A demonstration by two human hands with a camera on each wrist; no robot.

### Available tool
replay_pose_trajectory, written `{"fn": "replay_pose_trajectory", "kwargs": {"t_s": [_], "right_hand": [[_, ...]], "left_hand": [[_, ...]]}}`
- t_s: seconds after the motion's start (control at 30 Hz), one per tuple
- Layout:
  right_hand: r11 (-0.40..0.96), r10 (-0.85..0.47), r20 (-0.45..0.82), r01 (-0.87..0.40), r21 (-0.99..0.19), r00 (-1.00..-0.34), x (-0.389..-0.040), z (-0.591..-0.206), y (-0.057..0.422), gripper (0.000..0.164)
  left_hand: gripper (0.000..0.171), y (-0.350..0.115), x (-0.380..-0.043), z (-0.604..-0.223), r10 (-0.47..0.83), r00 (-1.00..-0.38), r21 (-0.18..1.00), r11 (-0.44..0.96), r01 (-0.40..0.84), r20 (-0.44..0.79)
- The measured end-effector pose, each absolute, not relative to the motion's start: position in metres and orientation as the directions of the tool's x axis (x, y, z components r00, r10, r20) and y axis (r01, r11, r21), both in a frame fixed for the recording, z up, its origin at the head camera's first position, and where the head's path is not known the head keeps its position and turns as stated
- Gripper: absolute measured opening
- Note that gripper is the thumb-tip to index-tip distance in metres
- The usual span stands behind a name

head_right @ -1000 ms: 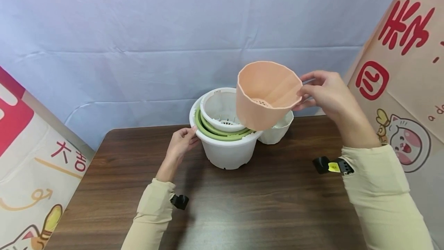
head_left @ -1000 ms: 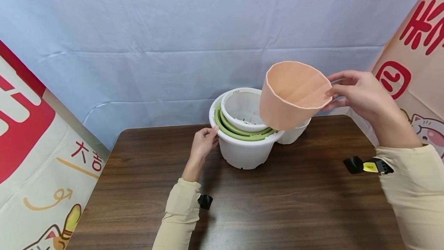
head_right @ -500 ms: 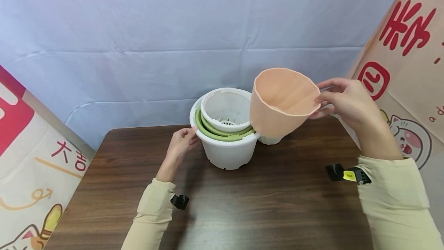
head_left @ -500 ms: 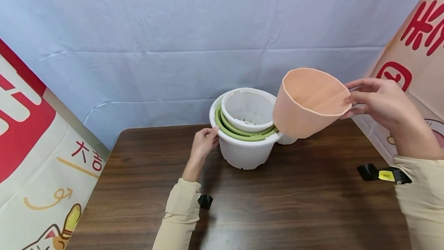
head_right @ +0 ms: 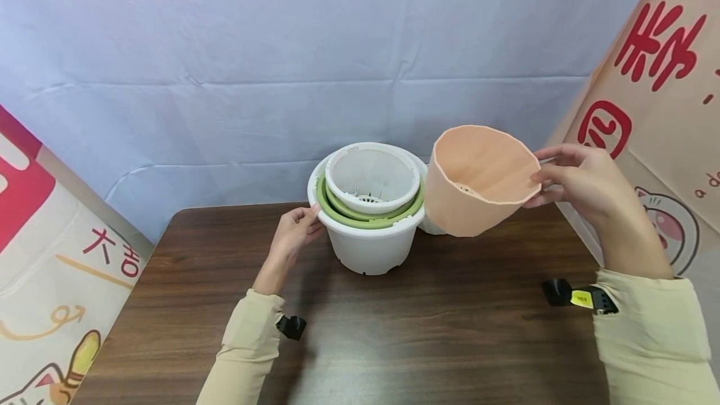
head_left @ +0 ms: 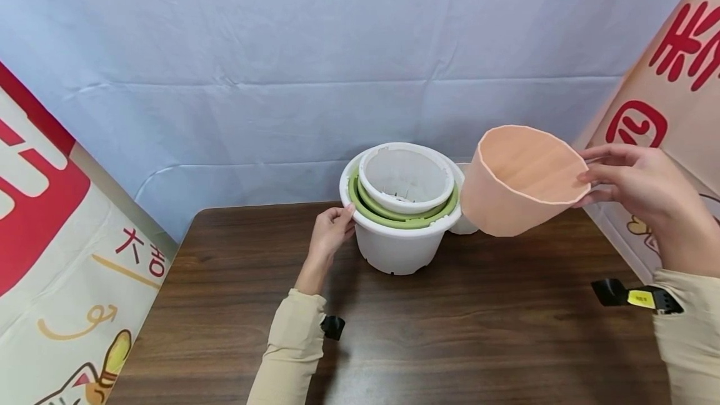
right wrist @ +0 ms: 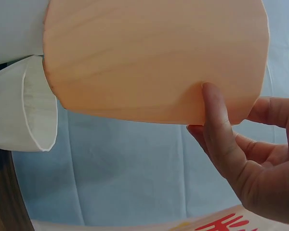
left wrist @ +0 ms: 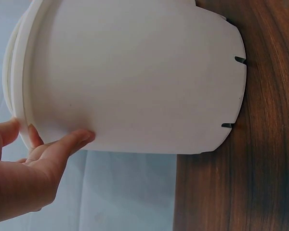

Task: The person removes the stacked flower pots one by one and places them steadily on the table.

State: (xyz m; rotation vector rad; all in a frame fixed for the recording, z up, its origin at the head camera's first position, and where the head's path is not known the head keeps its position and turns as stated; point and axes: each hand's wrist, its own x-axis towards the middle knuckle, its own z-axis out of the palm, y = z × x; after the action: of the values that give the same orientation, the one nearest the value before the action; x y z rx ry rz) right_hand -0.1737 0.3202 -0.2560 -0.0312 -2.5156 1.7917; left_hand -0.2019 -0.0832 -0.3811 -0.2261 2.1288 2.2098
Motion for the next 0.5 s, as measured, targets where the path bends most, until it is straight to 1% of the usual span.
{"fn": "replay_pose_trajectory", "kwargs": {"t_s": [0.17,0.4,0.5], "right_hand": [[0.28,0.054,0.015,0.001,-0.96,-0.998,-0.171,-0.264,0.329,0.02],[0.375,0.061,0.014,0.01,-0.927,-0.998,-0.169,-0.276,0.338,0.018],[0.387,0.059,0.015,0.008,-0.922,-0.998,-0.168,-0.28,0.34,0.02]], "left_hand": [[0.031,-0.083,-0.202,-0.382,-0.056,-0.987,0.988,-0.041,-0.151,-0.153],[0.031,-0.084,-0.202,-0.381,-0.054,-0.986,0.987,-0.04,-0.154,-0.157],[0.031,-0.084,-0.202,-0.381,-0.052,-0.986,0.987,-0.041,-0.154,-0.156]]}}
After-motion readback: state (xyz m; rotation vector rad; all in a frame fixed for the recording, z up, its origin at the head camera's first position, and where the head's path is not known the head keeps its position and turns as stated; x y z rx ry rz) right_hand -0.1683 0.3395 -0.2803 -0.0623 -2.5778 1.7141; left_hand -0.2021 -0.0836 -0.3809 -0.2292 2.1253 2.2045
